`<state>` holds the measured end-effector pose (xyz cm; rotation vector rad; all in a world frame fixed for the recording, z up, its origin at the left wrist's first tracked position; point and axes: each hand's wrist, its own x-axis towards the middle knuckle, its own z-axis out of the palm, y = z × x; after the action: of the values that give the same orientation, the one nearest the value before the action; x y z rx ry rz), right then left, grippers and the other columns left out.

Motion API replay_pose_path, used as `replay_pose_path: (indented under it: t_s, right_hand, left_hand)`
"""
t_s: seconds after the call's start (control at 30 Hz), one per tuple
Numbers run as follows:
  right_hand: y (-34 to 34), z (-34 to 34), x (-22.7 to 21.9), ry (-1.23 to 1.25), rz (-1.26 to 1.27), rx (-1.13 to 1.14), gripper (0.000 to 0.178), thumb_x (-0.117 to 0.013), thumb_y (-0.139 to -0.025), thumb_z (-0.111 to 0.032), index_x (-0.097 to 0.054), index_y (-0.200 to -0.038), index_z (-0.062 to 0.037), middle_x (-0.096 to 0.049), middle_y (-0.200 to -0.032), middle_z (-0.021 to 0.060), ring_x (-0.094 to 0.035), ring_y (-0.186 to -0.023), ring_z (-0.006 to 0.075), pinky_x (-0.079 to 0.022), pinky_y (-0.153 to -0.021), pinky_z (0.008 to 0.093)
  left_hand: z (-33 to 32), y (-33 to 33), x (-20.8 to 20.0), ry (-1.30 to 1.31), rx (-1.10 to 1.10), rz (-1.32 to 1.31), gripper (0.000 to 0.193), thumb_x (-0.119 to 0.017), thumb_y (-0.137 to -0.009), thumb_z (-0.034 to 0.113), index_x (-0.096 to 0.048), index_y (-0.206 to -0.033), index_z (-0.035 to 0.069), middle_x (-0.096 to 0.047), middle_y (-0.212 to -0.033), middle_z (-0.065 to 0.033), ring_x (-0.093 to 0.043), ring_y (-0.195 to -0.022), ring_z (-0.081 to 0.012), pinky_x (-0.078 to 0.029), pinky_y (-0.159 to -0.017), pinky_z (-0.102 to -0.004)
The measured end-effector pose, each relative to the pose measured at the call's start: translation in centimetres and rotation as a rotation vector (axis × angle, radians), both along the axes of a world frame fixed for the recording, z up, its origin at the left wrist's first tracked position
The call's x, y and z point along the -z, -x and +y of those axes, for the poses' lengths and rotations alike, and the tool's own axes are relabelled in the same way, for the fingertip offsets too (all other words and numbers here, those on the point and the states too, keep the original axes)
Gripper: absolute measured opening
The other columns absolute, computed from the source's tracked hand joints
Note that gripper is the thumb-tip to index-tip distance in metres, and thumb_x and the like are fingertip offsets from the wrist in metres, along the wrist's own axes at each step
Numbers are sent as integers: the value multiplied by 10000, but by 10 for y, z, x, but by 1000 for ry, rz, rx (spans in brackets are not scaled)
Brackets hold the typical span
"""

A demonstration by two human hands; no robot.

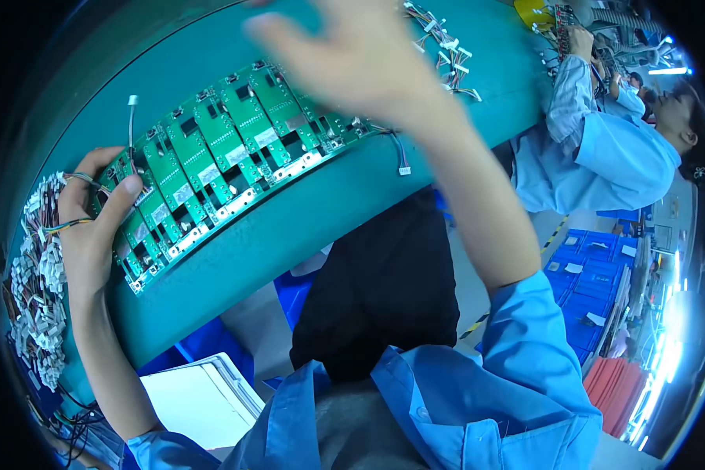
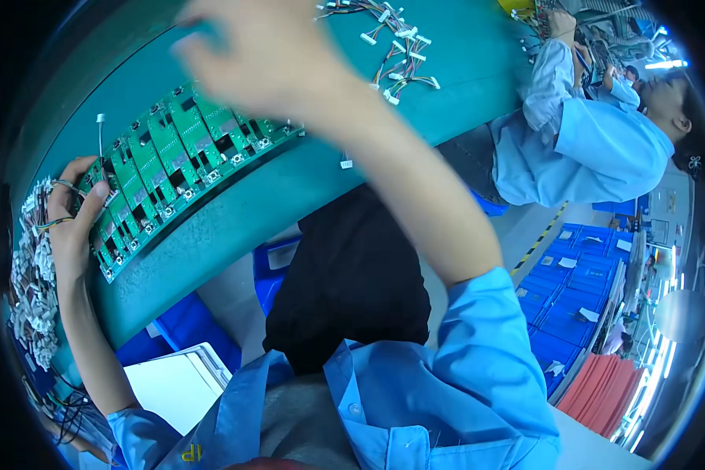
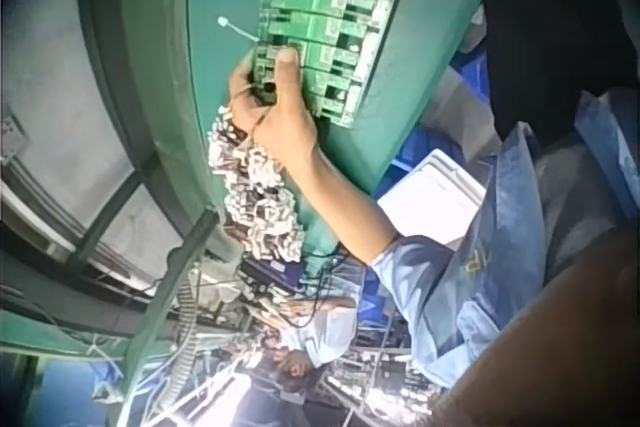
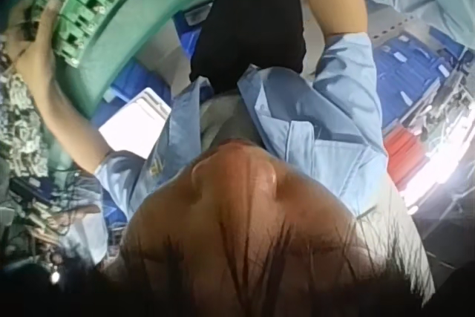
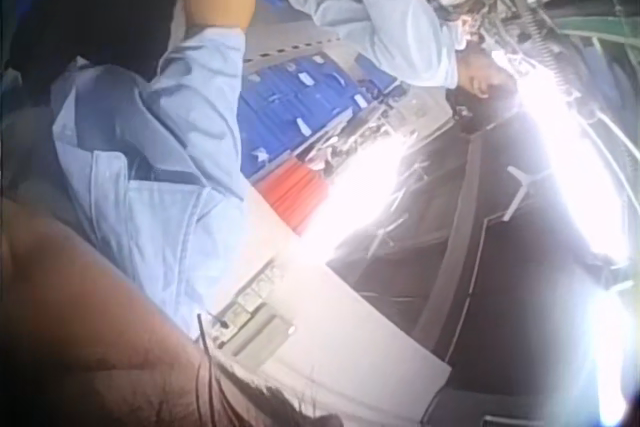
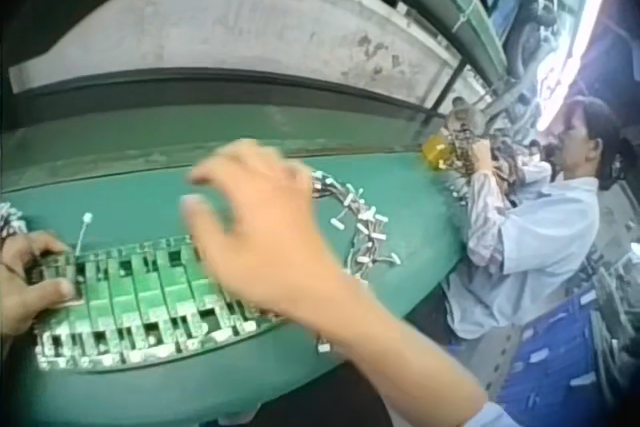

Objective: The recorder is connecting wires and small components to a series of printed circuit boards on a factory assembly line.

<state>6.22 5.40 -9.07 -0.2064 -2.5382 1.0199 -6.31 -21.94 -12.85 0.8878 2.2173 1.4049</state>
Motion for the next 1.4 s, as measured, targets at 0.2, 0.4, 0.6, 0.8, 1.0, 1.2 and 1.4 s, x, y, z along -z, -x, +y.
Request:
replay_pose_path:
  t_s: [0.2, 0.4, 0.6, 0.8, 1.0, 1.2, 1.4]
  right_hand:
    - [-67, 104, 6, -609, -152, 441, 293, -699, -865, -326, -740, -834, -37, -644, -724, 40, -586, -694, 171, -443, -735, 289]
    - [-69, 118, 17, -800, -547, 581, 370, -668, -843, -448, -754, -810, -89, -645, -663, 2, -607, -667, 173, -452, -698, 282]
    - [-73, 126, 11, -409, -572, 447, 285, -669, -789, -343, -740, -840, -72, -656, -676, 22, -617, -643, 177, -441, -690, 306]
    - [-81, 114, 19, -545, -400, 249, 157, -657, -820, -163, -713, -848, -19, -661, -706, 46, -607, -630, 178, -479, -657, 299]
    - [-84, 109, 19, -489, -303, 265, 115, -625, -830, -76, -697, -871, 4, -661, -722, 75, -612, -632, 190, -497, -647, 302]
    - [-85, 114, 8, -583, -489, 330, 173, -658, -809, -139, -698, -888, 9, -690, -746, 102, -640, -651, 238, -510, -641, 353]
    - [-85, 136, -17, -644, -610, 268, 149, -640, -788, -105, -696, -863, 11, -673, -771, 94, -599, -645, 261, -492, -634, 352]
  left_hand:
    - [9, 2, 0, 9, -7, -55, 416, -734, -849, 210, -632, -1188, -9, -640, -957, -88, -584, -750, -128, -463, -708, -216]
    - [7, 2, 4, -11, 0, 35, 405, -749, -848, 268, -659, -1151, 14, -636, -926, -77, -569, -736, -124, -448, -699, -208]
    - [10, 3, 1, 12, -22, 160, 437, -787, -817, 375, -709, -1082, 37, -634, -821, -62, -574, -670, -120, -444, -627, -198]
    - [5, 2, -3, 30, 4, 43, 471, -800, -802, 397, -714, -1087, 32, -641, -762, -57, -595, -639, -116, -448, -559, -207]
    - [3, 2, -1, 74, 34, 71, 403, -766, -851, 313, -682, -1140, 45, -651, -858, -49, -582, -728, -95, -439, -657, -189]
    - [6, -2, -5, 16, -25, 94, 442, -809, -805, 340, -696, -1102, 34, -642, -811, -53, -601, -682, -115, -471, -620, -204]
    - [13, -6, -8, 35, -63, -32, 391, -798, -817, 289, -692, -1098, 39, -627, -825, -37, -590, -714, -107, -463, -645, -201]
